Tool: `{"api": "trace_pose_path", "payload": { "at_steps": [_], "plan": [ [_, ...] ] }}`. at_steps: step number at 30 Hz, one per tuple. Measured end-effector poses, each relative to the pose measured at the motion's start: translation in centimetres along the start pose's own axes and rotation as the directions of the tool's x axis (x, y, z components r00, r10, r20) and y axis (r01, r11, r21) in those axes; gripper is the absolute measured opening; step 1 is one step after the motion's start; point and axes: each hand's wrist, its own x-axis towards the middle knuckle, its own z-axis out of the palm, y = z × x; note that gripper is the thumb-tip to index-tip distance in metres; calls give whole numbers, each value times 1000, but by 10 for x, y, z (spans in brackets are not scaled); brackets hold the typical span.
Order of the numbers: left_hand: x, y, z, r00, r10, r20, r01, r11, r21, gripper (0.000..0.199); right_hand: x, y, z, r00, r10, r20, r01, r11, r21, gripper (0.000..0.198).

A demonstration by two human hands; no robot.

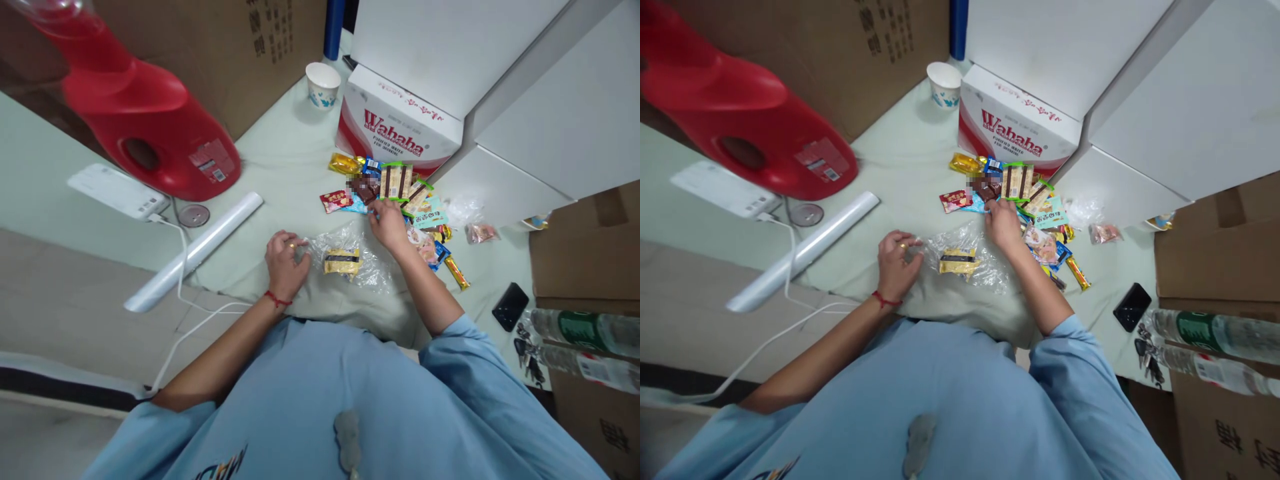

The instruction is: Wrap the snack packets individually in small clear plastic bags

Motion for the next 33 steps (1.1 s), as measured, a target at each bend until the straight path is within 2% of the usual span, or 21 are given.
{"api": "trace_pose_path", "payload": {
  "at_steps": [1,2,5,7,9,13,15,19,21,25,33],
  "plan": [
    [2,2,0,1000,19,13,-19,1000,11,17,-6,-1,-6,999,-40,35,40,999,17,24],
    [4,4,1,999,31,27,-32,999,20,15,-12,-2,-10,991,-46,127,40,998,55,21],
    [10,6,3,998,30,61,-32,999,37,16,-27,-4,-15,899,-8,438,-73,983,168,23],
    [13,4,5,997,27,67,-30,999,45,20,-33,-5,-12,853,15,521,-144,968,207,37],
    [15,3,7,998,36,58,-39,998,56,23,-36,-6,-5,832,15,555,-192,946,262,44],
    [14,0,9,999,44,30,-46,997,70,27,-38,-4,5,778,-49,627,-258,885,388,41],
    [12,0,10,999,40,25,-42,997,71,29,-39,-2,6,776,-61,628,-252,882,398,40],
    [11,1,11,999,35,27,-37,997,71,30,-42,-2,3,812,-69,580,-194,905,379,44],
    [12,2,11,999,36,29,-38,997,62,29,-43,-5,3,807,-82,585,-178,911,373,47],
    [12,2,11,999,35,26,-37,997,69,28,-44,-8,6,742,-122,659,-200,898,392,42],
    [13,-2,14,999,32,23,-35,994,103,29,-46,1,-2,656,-231,719,-210,859,467,40]
  ]
}}
